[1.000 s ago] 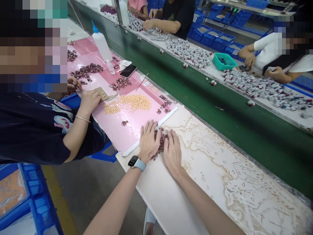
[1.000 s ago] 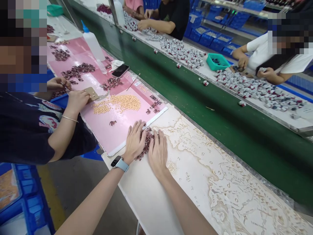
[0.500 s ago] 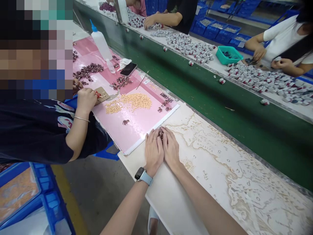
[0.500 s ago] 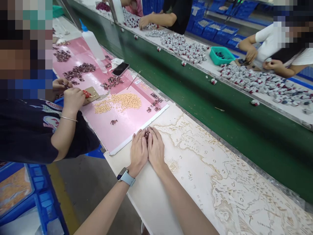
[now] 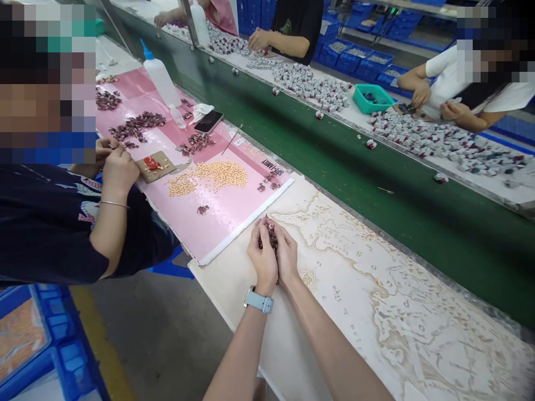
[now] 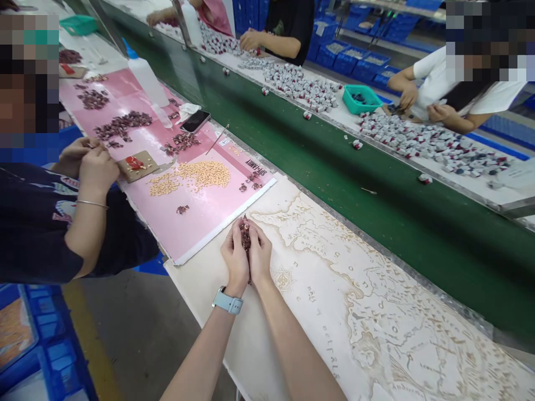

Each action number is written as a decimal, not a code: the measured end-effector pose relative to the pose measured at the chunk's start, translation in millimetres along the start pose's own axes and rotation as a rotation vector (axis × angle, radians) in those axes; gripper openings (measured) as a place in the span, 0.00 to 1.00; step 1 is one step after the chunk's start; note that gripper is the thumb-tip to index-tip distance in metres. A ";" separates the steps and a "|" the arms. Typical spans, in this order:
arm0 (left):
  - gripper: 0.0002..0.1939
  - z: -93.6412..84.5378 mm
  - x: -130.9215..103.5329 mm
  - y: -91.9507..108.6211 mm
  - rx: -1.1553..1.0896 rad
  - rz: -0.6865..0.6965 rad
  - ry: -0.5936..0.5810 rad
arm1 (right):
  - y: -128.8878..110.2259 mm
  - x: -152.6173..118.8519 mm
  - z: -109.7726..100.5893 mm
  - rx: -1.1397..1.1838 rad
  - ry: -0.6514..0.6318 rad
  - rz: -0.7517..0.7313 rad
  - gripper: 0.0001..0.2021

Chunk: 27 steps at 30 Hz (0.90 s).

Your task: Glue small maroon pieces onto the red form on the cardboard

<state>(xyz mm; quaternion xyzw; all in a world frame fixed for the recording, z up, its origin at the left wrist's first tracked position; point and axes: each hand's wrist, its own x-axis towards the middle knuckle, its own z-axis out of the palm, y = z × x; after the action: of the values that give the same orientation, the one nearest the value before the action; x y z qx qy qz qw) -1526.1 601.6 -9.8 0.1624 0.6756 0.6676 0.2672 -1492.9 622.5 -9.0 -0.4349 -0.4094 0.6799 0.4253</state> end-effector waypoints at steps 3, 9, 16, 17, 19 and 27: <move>0.22 7.0 -1.9 0.4 -0.039 0.008 0.006 | -2.9 -2.0 -3.2 0.133 0.009 0.063 0.19; 0.16 29.1 -26.0 12.6 -0.009 0.098 -0.025 | -25.3 -15.8 -25.7 0.304 0.057 0.100 0.16; 0.14 74.7 -132.5 37.9 0.064 0.213 -0.204 | -77.0 -79.0 -114.0 0.392 0.199 0.049 0.15; 0.14 79.0 -158.4 38.4 0.080 0.220 -0.245 | -83.9 -98.0 -133.0 0.399 0.230 0.043 0.16; 0.13 83.8 -217.9 35.6 0.110 0.232 -0.351 | -94.8 -144.5 -174.8 0.415 0.311 0.045 0.17; 0.19 76.1 -510.4 14.8 0.185 0.239 -0.749 | -89.8 -397.4 -375.5 0.200 0.724 0.006 0.13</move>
<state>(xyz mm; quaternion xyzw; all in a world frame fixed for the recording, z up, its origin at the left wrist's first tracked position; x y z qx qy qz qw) -1073.6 370.4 81.1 0.4954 0.5652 0.5249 0.3997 -1016.8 348.5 63.3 -0.6048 -0.1629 0.5199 0.5808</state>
